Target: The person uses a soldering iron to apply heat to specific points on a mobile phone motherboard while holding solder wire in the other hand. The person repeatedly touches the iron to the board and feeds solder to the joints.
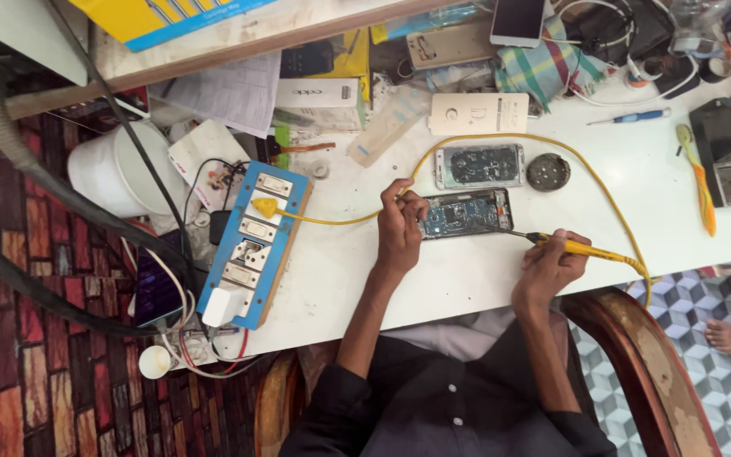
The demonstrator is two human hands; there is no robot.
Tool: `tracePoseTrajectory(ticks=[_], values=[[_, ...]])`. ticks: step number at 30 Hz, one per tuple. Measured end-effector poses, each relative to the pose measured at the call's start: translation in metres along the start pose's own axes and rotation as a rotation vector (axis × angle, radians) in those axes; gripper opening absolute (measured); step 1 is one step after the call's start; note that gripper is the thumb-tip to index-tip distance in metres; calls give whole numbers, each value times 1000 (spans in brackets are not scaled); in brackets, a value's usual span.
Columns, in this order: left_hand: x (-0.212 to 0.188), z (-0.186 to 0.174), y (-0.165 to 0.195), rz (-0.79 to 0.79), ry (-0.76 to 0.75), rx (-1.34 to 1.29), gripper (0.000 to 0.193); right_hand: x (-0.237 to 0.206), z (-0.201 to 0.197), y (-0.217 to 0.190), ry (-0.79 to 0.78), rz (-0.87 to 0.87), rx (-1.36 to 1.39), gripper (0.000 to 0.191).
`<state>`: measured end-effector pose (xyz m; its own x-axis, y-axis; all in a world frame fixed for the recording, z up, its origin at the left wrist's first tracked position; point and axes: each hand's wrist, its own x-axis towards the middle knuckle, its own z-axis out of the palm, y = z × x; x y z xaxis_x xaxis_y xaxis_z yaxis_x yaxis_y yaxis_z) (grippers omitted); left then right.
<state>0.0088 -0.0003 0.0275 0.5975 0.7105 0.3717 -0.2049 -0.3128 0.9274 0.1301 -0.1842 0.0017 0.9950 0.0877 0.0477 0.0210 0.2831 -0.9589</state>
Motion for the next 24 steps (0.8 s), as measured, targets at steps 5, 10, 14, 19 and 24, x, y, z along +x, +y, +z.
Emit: tracePoseTrajectory(ticks=[5, 10, 14, 19, 24], values=[[3, 3, 2, -23, 30, -65, 28, -4, 5, -8, -6, -20, -34, 13], [-2, 5, 1, -21, 83, -99, 36, -5, 5, -12, 7, -48, -118, 13], [-6, 2, 0, -8, 109, -57, 41, -5, 3, -11, 8, -20, -112, 16], [-6, -2, 0, -40, 67, -102, 39, -5, 2, -10, 10, -19, -85, 18], [-8, -1, -1, -62, 80, -115, 38, -4, 1, -10, 17, -18, -75, 19]])
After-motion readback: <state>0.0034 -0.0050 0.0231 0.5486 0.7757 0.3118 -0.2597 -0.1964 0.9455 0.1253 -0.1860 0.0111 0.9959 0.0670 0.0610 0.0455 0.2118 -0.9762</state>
